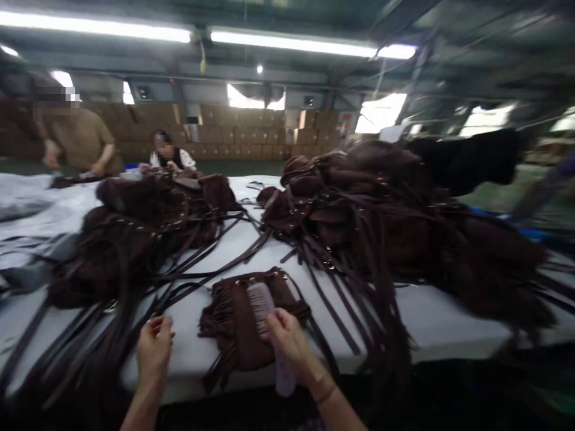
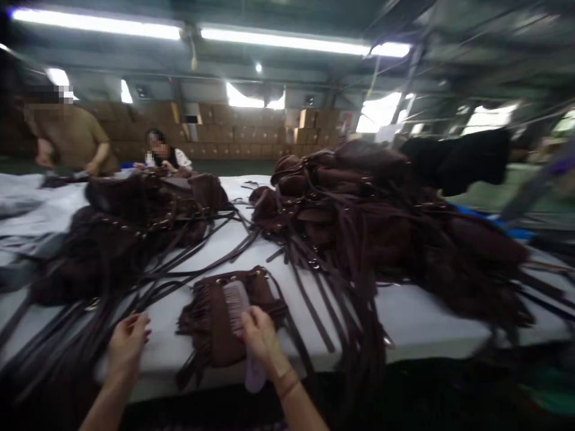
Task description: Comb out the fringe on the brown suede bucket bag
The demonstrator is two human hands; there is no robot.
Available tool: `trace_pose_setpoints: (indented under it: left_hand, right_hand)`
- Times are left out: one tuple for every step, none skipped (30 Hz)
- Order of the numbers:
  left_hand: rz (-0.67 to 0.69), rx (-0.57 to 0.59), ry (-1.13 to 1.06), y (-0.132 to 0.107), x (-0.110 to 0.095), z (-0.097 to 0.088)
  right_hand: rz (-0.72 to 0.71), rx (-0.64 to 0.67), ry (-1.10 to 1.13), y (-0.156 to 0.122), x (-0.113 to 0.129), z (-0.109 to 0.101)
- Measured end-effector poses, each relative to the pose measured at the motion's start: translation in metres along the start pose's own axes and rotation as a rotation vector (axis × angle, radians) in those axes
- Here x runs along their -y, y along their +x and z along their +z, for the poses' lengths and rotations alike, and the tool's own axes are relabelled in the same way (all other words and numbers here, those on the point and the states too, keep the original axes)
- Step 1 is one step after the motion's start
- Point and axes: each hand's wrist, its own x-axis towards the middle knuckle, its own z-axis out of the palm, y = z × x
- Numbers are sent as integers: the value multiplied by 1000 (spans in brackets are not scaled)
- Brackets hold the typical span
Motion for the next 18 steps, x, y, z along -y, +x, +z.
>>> trace_pose_setpoints:
  left_hand:
    - [-37,3,7,-3,14,-24]
    - [-58,53,7,-11,24,-38]
    - [-54,135,8,-22,31,-44]
    - [-23,227,23,-36,36,-42]
    - [32,308,62,-50,38,-35]
    - [100,360,131,-63,39,-26]
    - [162,385,214,-75,39,-17]
    - [213,391,308,-84,38,-8]
    - [249,388,409,-91,37,-2]
    - [269,388,506,-95,35,3]
    - [277,393,589,-96,32,6]
    - [278,406,653,-96,30,7]
    - [278,424,697,-95,27,8]
    - [278,450,722,-94,24,8]
    - [280,478,732,-92,22,8]
    - [288,504,732,-92,20,8]
    - [298,522,726,-92,18,8]
    - [310,536,716,-93,16,9]
  right_hand:
    - [38,20,53,6,-6,-2]
    - [66,33,92,9,-12,-5]
    - [89,40,119,11,-16,-7]
    - [101,42,135,11,-18,-10]
    - [106,38,141,10,-20,-11]
    - [105,33,141,8,-21,-12]
    - [101,26,138,7,-21,-13]
    - [93,20,133,5,-20,-13]
    - [83,12,126,2,-18,-12]
    - [65,2,109,-2,-15,-11]
    - [41,-6,82,-7,-12,-9]
    - [22,-2,55,-13,-9,-7]
    - [12,16,34,-20,-7,-4]
    - [12,47,14,-28,-7,-1]
    - [14,84,-13,-34,-8,2]
    - [11,119,-52,-40,-11,5]
    - [1,137,-98,-44,-16,8]
    - [-22,136,-154,-46,-22,10]
